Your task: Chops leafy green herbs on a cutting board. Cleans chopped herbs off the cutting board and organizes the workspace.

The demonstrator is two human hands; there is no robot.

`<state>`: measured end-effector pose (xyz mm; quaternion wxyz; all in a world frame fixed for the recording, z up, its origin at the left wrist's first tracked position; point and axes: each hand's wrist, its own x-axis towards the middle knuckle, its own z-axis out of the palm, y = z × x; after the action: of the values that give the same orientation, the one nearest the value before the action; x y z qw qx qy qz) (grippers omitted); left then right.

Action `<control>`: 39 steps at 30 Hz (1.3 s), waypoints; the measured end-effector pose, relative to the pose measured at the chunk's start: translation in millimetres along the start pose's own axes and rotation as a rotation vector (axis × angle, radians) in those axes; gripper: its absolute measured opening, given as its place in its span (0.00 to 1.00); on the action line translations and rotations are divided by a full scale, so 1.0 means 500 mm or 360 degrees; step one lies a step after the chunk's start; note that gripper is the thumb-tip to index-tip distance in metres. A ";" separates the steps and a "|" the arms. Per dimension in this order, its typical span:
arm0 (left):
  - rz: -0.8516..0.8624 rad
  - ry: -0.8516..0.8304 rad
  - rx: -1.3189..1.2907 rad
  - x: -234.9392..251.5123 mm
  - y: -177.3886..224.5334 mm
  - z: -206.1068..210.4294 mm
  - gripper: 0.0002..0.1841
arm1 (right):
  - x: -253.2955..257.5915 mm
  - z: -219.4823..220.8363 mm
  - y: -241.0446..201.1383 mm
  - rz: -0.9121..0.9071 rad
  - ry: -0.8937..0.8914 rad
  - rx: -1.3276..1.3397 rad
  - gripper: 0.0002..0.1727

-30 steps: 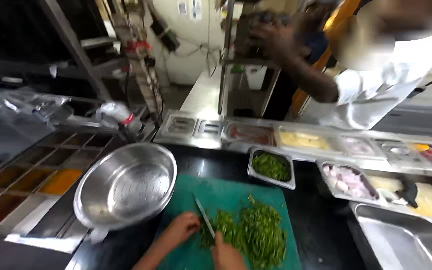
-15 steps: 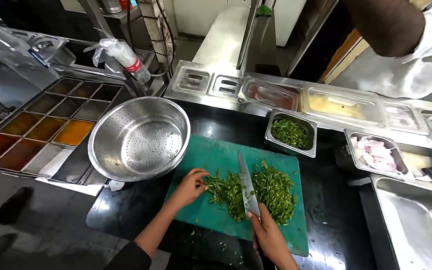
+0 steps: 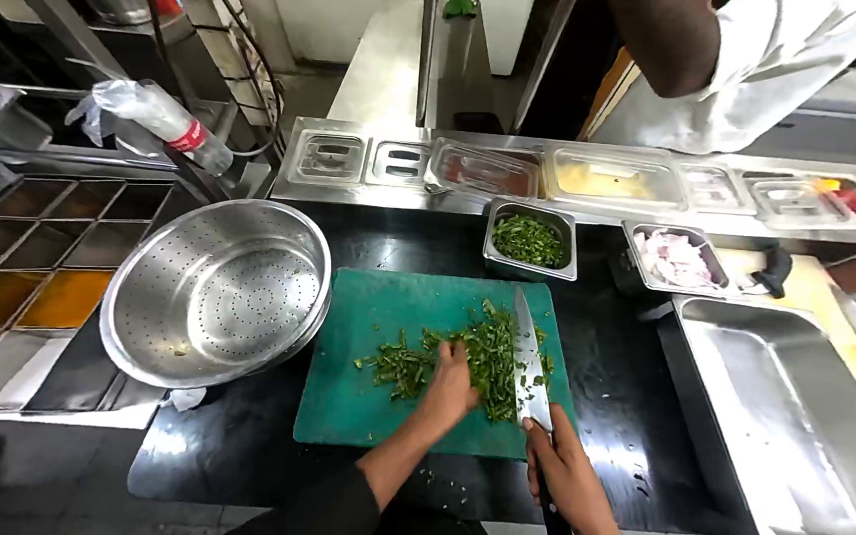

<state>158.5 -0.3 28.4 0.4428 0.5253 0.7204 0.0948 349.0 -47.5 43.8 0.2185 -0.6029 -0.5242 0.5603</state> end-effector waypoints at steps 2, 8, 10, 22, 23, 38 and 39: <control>0.0089 -0.0006 -0.0025 0.025 0.032 0.021 0.45 | -0.002 -0.003 0.004 -0.0013 0.0065 0.0041 0.15; 0.0172 -0.0281 0.0160 -0.011 0.050 -0.089 0.37 | -0.026 -0.023 -0.012 -0.0099 0.0166 0.0002 0.15; 0.0147 -0.0196 0.0239 -0.003 0.034 -0.142 0.26 | -0.034 -0.024 -0.010 -0.0090 0.0178 0.0026 0.15; 0.1612 -0.0506 0.0641 0.310 0.100 -0.108 0.34 | -0.081 0.003 0.051 -0.0102 0.0324 0.0163 0.16; 0.1585 -0.0566 0.0760 0.315 0.113 -0.110 0.34 | -0.086 0.002 0.060 -0.0080 0.0353 0.0186 0.16; 0.0889 -0.0734 0.0896 0.167 -0.053 -0.272 0.13 | -0.087 0.010 0.076 0.0008 0.0274 0.0166 0.17; 0.0769 -0.0764 0.0895 0.156 -0.047 -0.285 0.14 | -0.084 0.009 0.070 0.0013 0.0252 0.0152 0.17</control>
<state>32.9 102.0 56.4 0.4027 0.7857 0.4515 -0.1288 365.8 -98.5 31.5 0.2856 -0.6363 -0.4755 0.5362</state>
